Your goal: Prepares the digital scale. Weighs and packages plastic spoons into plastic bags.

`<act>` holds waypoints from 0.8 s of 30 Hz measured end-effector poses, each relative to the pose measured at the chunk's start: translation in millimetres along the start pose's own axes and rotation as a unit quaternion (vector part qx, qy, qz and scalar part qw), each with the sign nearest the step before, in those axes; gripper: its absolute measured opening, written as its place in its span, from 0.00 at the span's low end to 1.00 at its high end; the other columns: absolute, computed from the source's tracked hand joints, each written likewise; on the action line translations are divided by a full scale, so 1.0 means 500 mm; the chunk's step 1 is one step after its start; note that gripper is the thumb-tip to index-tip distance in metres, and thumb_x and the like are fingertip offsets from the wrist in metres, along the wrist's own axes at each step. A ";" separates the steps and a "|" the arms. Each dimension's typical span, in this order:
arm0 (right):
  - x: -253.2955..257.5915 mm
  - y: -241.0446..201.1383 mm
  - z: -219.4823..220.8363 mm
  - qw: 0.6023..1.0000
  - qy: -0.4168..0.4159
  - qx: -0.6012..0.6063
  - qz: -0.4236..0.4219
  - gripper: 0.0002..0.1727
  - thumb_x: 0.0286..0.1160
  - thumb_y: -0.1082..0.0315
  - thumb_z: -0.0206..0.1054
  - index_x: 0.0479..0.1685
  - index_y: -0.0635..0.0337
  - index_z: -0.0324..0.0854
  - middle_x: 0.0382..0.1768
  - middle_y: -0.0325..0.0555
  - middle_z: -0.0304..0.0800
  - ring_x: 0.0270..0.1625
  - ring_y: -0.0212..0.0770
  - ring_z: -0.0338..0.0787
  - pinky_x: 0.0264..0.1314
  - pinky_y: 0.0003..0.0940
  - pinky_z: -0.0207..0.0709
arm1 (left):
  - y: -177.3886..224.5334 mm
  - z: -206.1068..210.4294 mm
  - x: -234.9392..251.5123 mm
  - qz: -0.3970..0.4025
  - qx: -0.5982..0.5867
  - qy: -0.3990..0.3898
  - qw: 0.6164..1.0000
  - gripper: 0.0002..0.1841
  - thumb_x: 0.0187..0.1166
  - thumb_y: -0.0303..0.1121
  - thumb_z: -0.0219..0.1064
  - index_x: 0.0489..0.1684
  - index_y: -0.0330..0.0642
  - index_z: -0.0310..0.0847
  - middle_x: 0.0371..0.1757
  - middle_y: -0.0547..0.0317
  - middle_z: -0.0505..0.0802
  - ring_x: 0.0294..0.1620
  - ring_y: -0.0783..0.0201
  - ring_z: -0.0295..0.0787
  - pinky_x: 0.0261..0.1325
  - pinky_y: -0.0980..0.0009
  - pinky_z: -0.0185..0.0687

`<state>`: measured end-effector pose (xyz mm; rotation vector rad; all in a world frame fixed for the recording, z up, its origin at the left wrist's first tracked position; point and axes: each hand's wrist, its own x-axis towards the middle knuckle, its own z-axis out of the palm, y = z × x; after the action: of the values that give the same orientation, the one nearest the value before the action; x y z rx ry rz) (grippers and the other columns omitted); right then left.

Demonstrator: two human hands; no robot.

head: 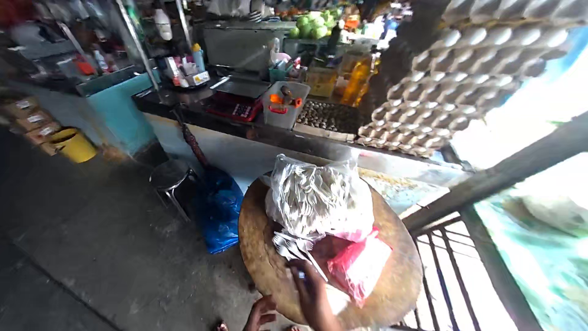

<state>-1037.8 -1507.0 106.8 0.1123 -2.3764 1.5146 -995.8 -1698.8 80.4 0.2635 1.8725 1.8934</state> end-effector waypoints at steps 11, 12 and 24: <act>0.032 -0.093 0.274 0.968 -0.177 0.145 0.100 0.40 0.75 0.58 0.73 0.83 0.71 0.65 0.63 0.63 0.86 0.61 0.48 0.88 0.67 0.45 0.80 | 0.082 -0.320 0.046 -0.010 -0.112 0.061 0.992 0.11 0.76 0.14 0.58 0.50 0.38 0.74 0.31 0.72 0.92 0.31 0.77 0.89 0.42 0.77 0.88; 0.018 -0.089 0.276 0.959 -0.184 0.153 0.150 0.31 0.79 0.61 0.70 0.77 0.72 0.71 0.58 0.62 0.88 0.58 0.47 0.89 0.66 0.45 0.81 | 0.087 -0.323 0.061 -0.026 -0.122 0.062 0.990 0.11 0.77 0.14 0.58 0.51 0.37 0.72 0.30 0.71 0.92 0.30 0.77 0.89 0.42 0.77 0.88; -0.057 0.126 0.047 0.866 0.369 -0.129 0.312 0.22 0.87 0.72 0.54 0.68 0.86 0.69 0.51 0.73 0.85 0.47 0.51 0.88 0.58 0.46 0.81 | 0.020 -0.239 0.209 -0.097 0.018 -0.157 0.983 0.18 0.83 0.28 0.61 0.66 0.25 0.73 0.55 0.45 0.88 0.46 0.63 0.89 0.51 0.66 0.87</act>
<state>-1030.8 -1503.9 34.3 -1.1802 -1.9830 1.1138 -1142.3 -1758.5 64.8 0.3551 1.6581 1.5869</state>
